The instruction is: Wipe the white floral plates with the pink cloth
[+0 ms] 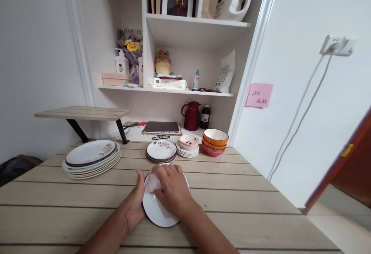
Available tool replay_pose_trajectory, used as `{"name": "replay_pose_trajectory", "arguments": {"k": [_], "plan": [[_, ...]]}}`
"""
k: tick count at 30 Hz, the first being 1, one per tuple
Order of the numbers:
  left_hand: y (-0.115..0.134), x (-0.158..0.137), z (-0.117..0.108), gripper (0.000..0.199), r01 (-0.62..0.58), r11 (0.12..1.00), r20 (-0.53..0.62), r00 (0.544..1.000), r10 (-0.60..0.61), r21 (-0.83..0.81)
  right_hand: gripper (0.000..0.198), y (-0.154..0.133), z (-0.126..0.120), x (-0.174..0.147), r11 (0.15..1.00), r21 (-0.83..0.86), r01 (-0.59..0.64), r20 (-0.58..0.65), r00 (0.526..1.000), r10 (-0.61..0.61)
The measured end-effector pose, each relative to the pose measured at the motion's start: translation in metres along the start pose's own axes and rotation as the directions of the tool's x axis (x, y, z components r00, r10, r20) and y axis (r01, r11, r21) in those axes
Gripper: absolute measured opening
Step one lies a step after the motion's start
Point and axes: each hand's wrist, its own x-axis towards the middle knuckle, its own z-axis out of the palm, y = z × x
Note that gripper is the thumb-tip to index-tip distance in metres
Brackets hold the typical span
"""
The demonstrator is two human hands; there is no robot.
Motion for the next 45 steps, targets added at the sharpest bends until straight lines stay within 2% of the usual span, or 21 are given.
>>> {"name": "replay_pose_trajectory", "arguments": {"k": [3,5,7,10,12,14,16,19,23,27,30,33,35,38,40,41,43,45], "plan": [[-0.002,0.001,-0.003,0.080,-0.024,1.000,0.021,1.000,0.023,0.020,0.029,0.018,-0.004,0.001,0.985,-0.083,-0.150,-0.088,0.986,0.142],[-0.003,0.003,-0.006,0.077,-0.046,0.999,0.042,0.998,0.045,0.026,0.026,0.030,-0.011,-0.002,0.964,-0.140,-0.224,-0.080,0.973,0.215],[-0.002,0.005,-0.009,0.076,-0.067,0.997,0.053,0.996,0.065,0.027,0.028,0.039,-0.020,-0.007,0.951,-0.184,-0.250,0.012,0.966,0.256],[-0.002,0.006,-0.013,0.079,-0.065,0.997,0.043,0.997,0.063,0.034,0.032,0.041,-0.031,-0.016,0.955,-0.191,-0.225,0.255,0.929,0.270],[-0.001,0.007,-0.014,0.081,-0.055,0.998,0.040,0.998,0.053,0.036,0.032,0.034,-0.034,-0.021,0.972,-0.148,-0.182,0.379,0.898,0.226],[-0.001,0.008,-0.014,0.080,-0.059,0.998,0.050,0.997,0.057,0.025,0.031,0.022,-0.032,-0.023,0.992,-0.061,-0.115,0.441,0.888,0.130],[0.000,0.007,-0.012,0.079,-0.057,0.998,0.061,0.997,0.057,0.009,0.032,0.009,-0.024,-0.021,0.997,0.056,-0.061,0.425,0.904,0.032],[0.001,0.004,-0.006,0.081,-0.026,1.000,0.056,0.998,0.026,-0.009,0.029,-0.005,-0.010,-0.012,0.988,0.151,-0.045,0.256,0.967,0.005],[0.000,0.000,0.004,0.080,-0.019,1.000,0.025,1.000,0.020,-0.021,0.035,-0.002,-0.001,0.002,0.997,0.076,-0.013,0.069,0.998,0.008],[-0.002,0.001,0.004,0.074,-0.039,0.999,0.000,0.999,0.039,-0.011,0.036,0.020,-0.007,0.004,0.992,-0.035,-0.120,-0.041,0.992,0.119],[-0.001,0.001,0.002,0.071,-0.078,0.997,0.006,0.997,0.078,-0.022,0.032,0.036,-0.017,-0.003,0.969,-0.106,-0.224,-0.009,0.975,0.224],[0.000,-0.002,0.003,0.068,-0.111,0.994,-0.002,0.994,0.111,-0.021,0.029,0.040,-0.027,-0.013,0.952,-0.151,-0.266,0.163,0.943,0.290],[0.002,-0.003,0.005,0.068,-0.105,0.994,-0.020,0.994,0.105,-0.014,0.028,0.035,-0.032,-0.019,0.963,-0.151,-0.225,0.302,0.917,0.261],[0.005,-0.004,0.006,0.071,-0.060,0.998,-0.023,0.998,0.059,-0.013,0.030,0.019,-0.032,-0.023,0.993,-0.074,-0.095,0.432,0.894,0.118],[0.006,-0.004,0.006,0.074,-0.025,1.000,0.006,1.000,0.025,-0.016,0.032,0.008,-0.027,-0.021,0.999,0.036,-0.034,0.420,0.907,0.016],[0.006,-0.004,0.007,0.077,-0.013,1.000,0.021,1.000,0.013,-0.016,0.034,0.004,-0.023,-0.018,0.995,0.092,-0.023,0.371,0.929,-0.013],[0.005,-0.005,0.008,0.079,-0.006,1.000,0.038,0.999,0.006,-0.010,0.032,0.000,-0.015,-0.010,0.991,0.130,-0.020,0.229,0.973,-0.010],[0.003,-0.006,0.010,0.077,-0.012,1.000,0.036,0.999,0.012,0.004,0.032,0.002,-0.009,-0.002,0.996,0.089,-0.029,0.095,0.995,0.021]]}}
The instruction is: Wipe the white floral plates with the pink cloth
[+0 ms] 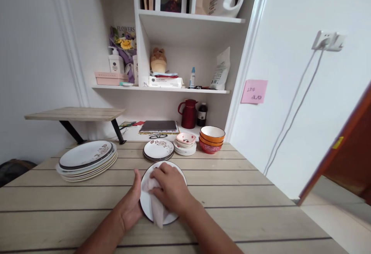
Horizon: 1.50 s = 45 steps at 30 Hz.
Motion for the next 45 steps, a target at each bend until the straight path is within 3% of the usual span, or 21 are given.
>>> {"name": "replay_pose_trajectory", "arguments": {"k": [3,7,12,17,20,23,27,29,32,34,38,40,42,45], "plan": [[-0.003,-0.001,0.004,0.072,-0.004,1.000,-0.012,1.000,0.004,0.019,0.032,0.010,0.000,0.008,0.994,-0.094,-0.053,-0.141,0.989,0.040],[-0.003,0.001,0.005,0.070,-0.051,0.999,-0.050,0.997,0.052,0.012,0.027,0.026,-0.010,0.002,0.967,-0.187,-0.172,-0.166,0.976,0.141],[0.000,0.000,0.001,0.066,-0.123,0.992,-0.054,0.991,0.123,0.011,0.028,0.030,-0.024,-0.016,0.952,-0.209,-0.226,0.094,0.964,0.250],[0.002,0.003,-0.006,0.070,-0.039,0.999,-0.025,0.999,0.039,0.001,0.029,0.010,-0.017,-0.021,0.998,-0.056,-0.035,0.293,0.955,0.050],[0.002,0.005,-0.008,0.075,-0.001,1.000,-0.029,1.000,0.001,0.013,0.032,-0.001,-0.003,-0.012,0.999,0.031,0.036,0.208,0.977,-0.042],[0.001,0.005,-0.005,0.076,0.009,1.000,-0.043,0.999,-0.008,0.020,0.030,-0.003,0.006,0.001,1.000,-0.010,0.024,0.050,0.998,-0.023],[-0.002,0.002,0.002,0.072,-0.019,0.999,-0.059,0.998,0.020,0.026,0.027,0.015,-0.002,0.009,0.989,-0.141,-0.050,-0.130,0.991,0.031],[-0.002,0.002,0.003,0.073,-0.042,0.999,-0.058,0.997,0.043,0.020,0.025,0.027,-0.011,0.004,0.973,-0.185,-0.136,-0.155,0.982,0.108],[0.000,0.002,0.002,0.075,-0.069,0.997,-0.072,0.995,0.070,0.016,0.025,0.039,-0.025,-0.010,0.950,-0.201,-0.239,-0.043,0.971,0.235],[0.001,0.002,0.000,0.076,-0.054,0.998,-0.078,0.995,0.055,0.016,0.028,0.038,-0.030,-0.019,0.951,-0.217,-0.221,0.100,0.964,0.247],[0.003,0.003,-0.001,0.073,-0.047,0.999,-0.076,0.996,0.048,0.017,0.029,0.014,-0.025,-0.027,0.984,-0.175,-0.037,0.338,0.936,0.095],[0.004,0.002,-0.001,0.075,-0.020,0.999,-0.088,0.996,0.022,0.028,0.030,0.000,-0.016,-0.025,0.997,-0.046,0.067,0.367,0.929,-0.046],[0.003,0.002,-0.002,0.078,0.018,0.999,-0.108,0.994,-0.013,0.044,0.034,-0.008,-0.005,-0.019,0.996,0.038,0.085,0.263,0.960,-0.092],[0.001,0.003,-0.003,0.081,0.029,0.999,-0.099,0.995,-0.025,0.039,0.032,-0.007,0.003,-0.006,0.999,0.029,0.027,0.069,0.997,-0.029]]}}
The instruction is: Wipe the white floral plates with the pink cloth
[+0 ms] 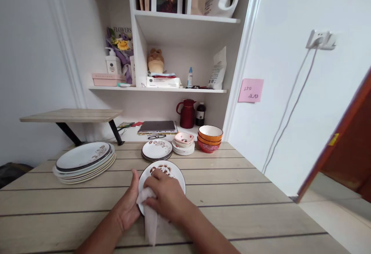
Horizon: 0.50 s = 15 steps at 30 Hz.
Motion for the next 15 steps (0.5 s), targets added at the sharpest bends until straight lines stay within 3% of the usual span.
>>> {"name": "replay_pose_trajectory", "arguments": {"k": [4,7,11,15], "plan": [[-0.003,0.003,-0.002,0.079,-0.024,1.000,0.040,0.999,0.024,-0.007,0.028,0.021,-0.007,0.010,0.993,-0.077,-0.091,-0.208,0.975,0.074],[-0.003,0.003,-0.001,0.077,-0.040,0.999,0.037,0.999,0.040,0.000,0.024,0.037,-0.018,0.005,0.974,-0.131,-0.186,-0.235,0.960,0.152],[-0.001,0.000,0.003,0.069,-0.098,0.995,0.036,0.995,0.098,-0.016,0.028,0.042,-0.030,-0.010,0.930,-0.193,-0.313,-0.066,0.950,0.306],[0.001,-0.003,0.006,0.068,-0.075,0.997,0.030,0.997,0.076,-0.026,0.033,0.028,-0.034,-0.020,0.962,-0.187,-0.201,0.197,0.951,0.237]]}}
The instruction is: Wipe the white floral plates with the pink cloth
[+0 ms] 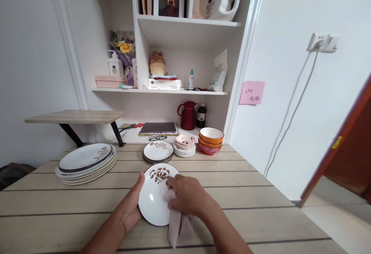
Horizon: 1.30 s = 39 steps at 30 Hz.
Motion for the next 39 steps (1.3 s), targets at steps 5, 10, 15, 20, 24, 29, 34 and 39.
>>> {"name": "replay_pose_trajectory", "arguments": {"k": [5,10,15,20,24,29,34,39], "plan": [[0.001,0.001,-0.002,0.075,0.082,0.997,-0.012,0.997,-0.082,-0.002,0.038,-0.026,0.014,0.007,0.960,0.183,0.211,-0.042,0.978,-0.206],[-0.002,0.000,0.000,0.074,0.051,0.998,-0.047,0.998,-0.050,0.027,0.040,-0.028,0.021,0.031,0.978,0.151,0.144,-0.362,0.929,-0.081],[-0.002,0.000,0.002,0.071,0.040,0.999,-0.054,0.998,-0.039,0.015,0.027,0.002,0.009,0.029,0.997,0.010,-0.073,-0.381,0.922,0.072],[0.001,0.001,-0.001,0.068,0.031,0.999,-0.012,0.999,-0.032,-0.020,0.030,0.008,0.002,0.003,0.997,-0.062,-0.038,-0.032,0.999,0.036],[0.001,0.001,-0.004,0.069,0.056,0.998,-0.016,0.998,-0.056,-0.004,0.032,-0.017,0.010,-0.001,0.977,0.082,0.195,0.075,0.977,-0.201],[-0.001,0.001,-0.002,0.072,0.054,0.998,-0.044,0.998,-0.053,0.026,0.038,-0.035,0.021,0.021,0.946,0.243,0.215,-0.195,0.966,-0.169],[-0.003,0.001,0.001,0.068,0.030,0.999,-0.008,1.000,-0.030,0.022,0.032,-0.005,0.012,0.029,0.990,0.136,-0.038,-0.358,0.930,0.084],[-0.001,0.001,-0.002,0.073,0.043,0.999,0.001,0.999,-0.043,-0.002,0.031,0.012,0.001,0.007,0.992,0.005,-0.126,-0.081,0.989,0.125]]}}
